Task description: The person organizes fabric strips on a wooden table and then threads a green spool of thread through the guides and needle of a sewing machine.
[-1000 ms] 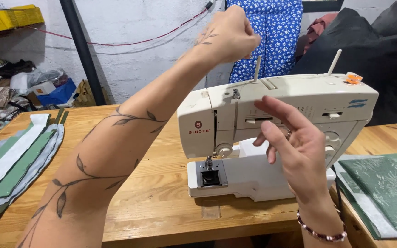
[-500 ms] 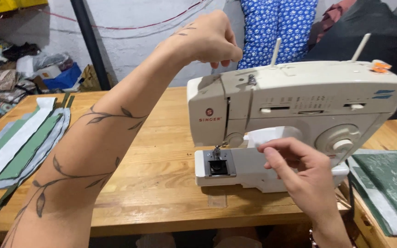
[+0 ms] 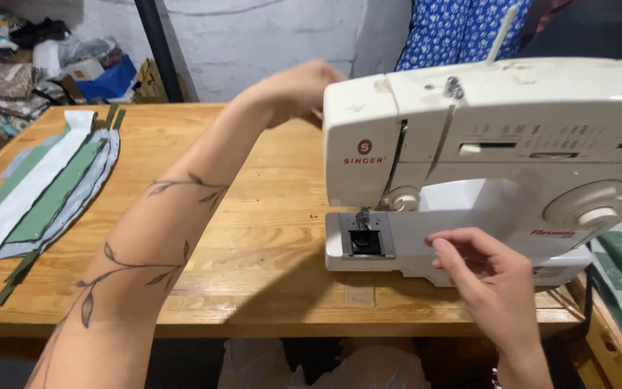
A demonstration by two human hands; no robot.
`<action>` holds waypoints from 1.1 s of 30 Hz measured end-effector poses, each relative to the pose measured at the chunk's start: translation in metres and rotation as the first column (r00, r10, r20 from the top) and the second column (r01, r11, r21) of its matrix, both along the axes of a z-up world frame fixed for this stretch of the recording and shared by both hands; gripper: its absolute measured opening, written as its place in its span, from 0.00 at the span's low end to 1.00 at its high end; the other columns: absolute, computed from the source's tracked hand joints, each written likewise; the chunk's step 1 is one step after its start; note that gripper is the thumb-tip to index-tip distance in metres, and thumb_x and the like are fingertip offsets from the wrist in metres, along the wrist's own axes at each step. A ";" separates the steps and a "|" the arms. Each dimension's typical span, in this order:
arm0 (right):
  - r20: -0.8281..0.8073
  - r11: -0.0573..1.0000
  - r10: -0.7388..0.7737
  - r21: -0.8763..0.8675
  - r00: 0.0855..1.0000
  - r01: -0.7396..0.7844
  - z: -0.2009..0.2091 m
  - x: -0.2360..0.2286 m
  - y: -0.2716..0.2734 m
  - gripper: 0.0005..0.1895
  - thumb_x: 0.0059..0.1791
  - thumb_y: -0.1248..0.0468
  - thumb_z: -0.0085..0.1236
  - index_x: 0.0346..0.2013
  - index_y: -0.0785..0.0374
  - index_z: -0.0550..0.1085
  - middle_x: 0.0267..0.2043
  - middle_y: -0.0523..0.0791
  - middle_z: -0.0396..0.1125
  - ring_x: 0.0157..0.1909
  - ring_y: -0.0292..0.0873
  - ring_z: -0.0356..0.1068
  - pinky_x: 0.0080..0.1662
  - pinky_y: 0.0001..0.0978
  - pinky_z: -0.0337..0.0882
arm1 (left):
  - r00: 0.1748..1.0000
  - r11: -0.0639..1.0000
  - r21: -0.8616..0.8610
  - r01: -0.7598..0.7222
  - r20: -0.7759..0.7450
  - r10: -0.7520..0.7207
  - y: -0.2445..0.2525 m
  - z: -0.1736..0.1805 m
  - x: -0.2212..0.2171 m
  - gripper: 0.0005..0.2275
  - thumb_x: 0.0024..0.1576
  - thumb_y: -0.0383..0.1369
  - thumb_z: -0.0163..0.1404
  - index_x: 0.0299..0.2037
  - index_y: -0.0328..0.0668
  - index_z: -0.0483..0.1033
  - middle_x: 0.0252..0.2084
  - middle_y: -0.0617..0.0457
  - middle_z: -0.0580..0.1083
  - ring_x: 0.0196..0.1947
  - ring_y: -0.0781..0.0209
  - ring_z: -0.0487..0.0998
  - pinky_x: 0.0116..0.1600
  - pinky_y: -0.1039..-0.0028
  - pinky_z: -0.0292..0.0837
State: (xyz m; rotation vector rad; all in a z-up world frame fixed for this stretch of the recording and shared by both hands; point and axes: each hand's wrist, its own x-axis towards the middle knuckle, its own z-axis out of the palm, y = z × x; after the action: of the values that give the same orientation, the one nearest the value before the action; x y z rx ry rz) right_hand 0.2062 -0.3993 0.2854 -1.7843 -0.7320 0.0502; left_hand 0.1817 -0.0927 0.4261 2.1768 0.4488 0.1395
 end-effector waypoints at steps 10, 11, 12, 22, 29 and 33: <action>-0.036 0.987 -0.123 0.099 0.992 0.126 -0.042 0.019 0.008 0.05 0.55 0.71 0.57 0.39 0.70 0.79 0.38 0.49 0.77 0.28 0.40 0.72 0.24 0.24 0.65 | 0.876 0.821 -0.321 0.472 0.063 -0.479 0.037 -0.183 0.018 0.15 0.51 0.28 0.62 0.50 0.46 0.81 0.44 0.51 0.81 0.41 0.64 0.80 0.43 0.78 0.79; -0.058 0.984 -0.139 0.106 0.989 0.144 -0.044 0.021 0.009 0.05 0.55 0.70 0.57 0.40 0.70 0.78 0.38 0.50 0.77 0.25 0.40 0.71 0.21 0.24 0.64 | 0.869 0.788 -0.374 0.490 0.137 -0.475 0.039 -0.193 0.025 0.15 0.50 0.29 0.65 0.48 0.45 0.82 0.38 0.52 0.81 0.33 0.65 0.79 0.32 0.80 0.77; -0.053 0.983 -0.142 0.109 0.988 0.148 -0.047 0.024 0.010 0.05 0.55 0.70 0.57 0.40 0.70 0.78 0.38 0.50 0.77 0.25 0.40 0.71 0.21 0.24 0.64 | 0.867 0.787 -0.369 0.494 0.140 -0.479 0.037 -0.188 0.024 0.15 0.50 0.29 0.65 0.48 0.45 0.82 0.38 0.52 0.81 0.33 0.65 0.79 0.32 0.80 0.77; -0.093 0.964 -0.192 0.170 0.977 0.206 -0.060 0.033 0.009 0.07 0.55 0.68 0.56 0.41 0.72 0.78 0.39 0.52 0.76 0.22 0.43 0.71 0.20 0.27 0.69 | 0.833 0.833 0.013 0.553 0.002 -0.553 0.039 -0.208 0.036 0.23 0.55 0.37 0.54 0.62 0.46 0.69 0.56 0.46 0.75 0.55 0.51 0.76 0.59 0.62 0.78; -0.078 0.962 -0.183 0.192 0.980 0.195 -0.068 0.036 0.006 0.08 0.55 0.68 0.56 0.41 0.72 0.77 0.38 0.52 0.76 0.25 0.44 0.74 0.21 0.28 0.74 | 0.880 0.878 0.125 0.463 0.053 -0.472 0.047 -0.238 0.045 0.19 0.54 0.40 0.53 0.54 0.48 0.66 0.50 0.50 0.71 0.50 0.53 0.71 0.55 0.63 0.70; -0.072 0.960 -0.174 0.211 0.982 0.185 -0.069 0.035 0.006 0.08 0.55 0.68 0.56 0.40 0.73 0.77 0.38 0.52 0.76 0.25 0.44 0.74 0.22 0.28 0.75 | 0.921 0.910 0.190 0.369 0.054 -0.385 0.049 -0.246 0.046 0.15 0.54 0.38 0.50 0.48 0.49 0.62 0.44 0.52 0.67 0.46 0.55 0.66 0.50 0.64 0.65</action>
State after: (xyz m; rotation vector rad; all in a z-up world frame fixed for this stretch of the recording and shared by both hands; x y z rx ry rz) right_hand 0.2414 -0.3937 0.2165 -1.6259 -0.5140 -0.1011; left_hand 0.2277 -0.0438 0.1804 2.3765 -0.0460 0.0647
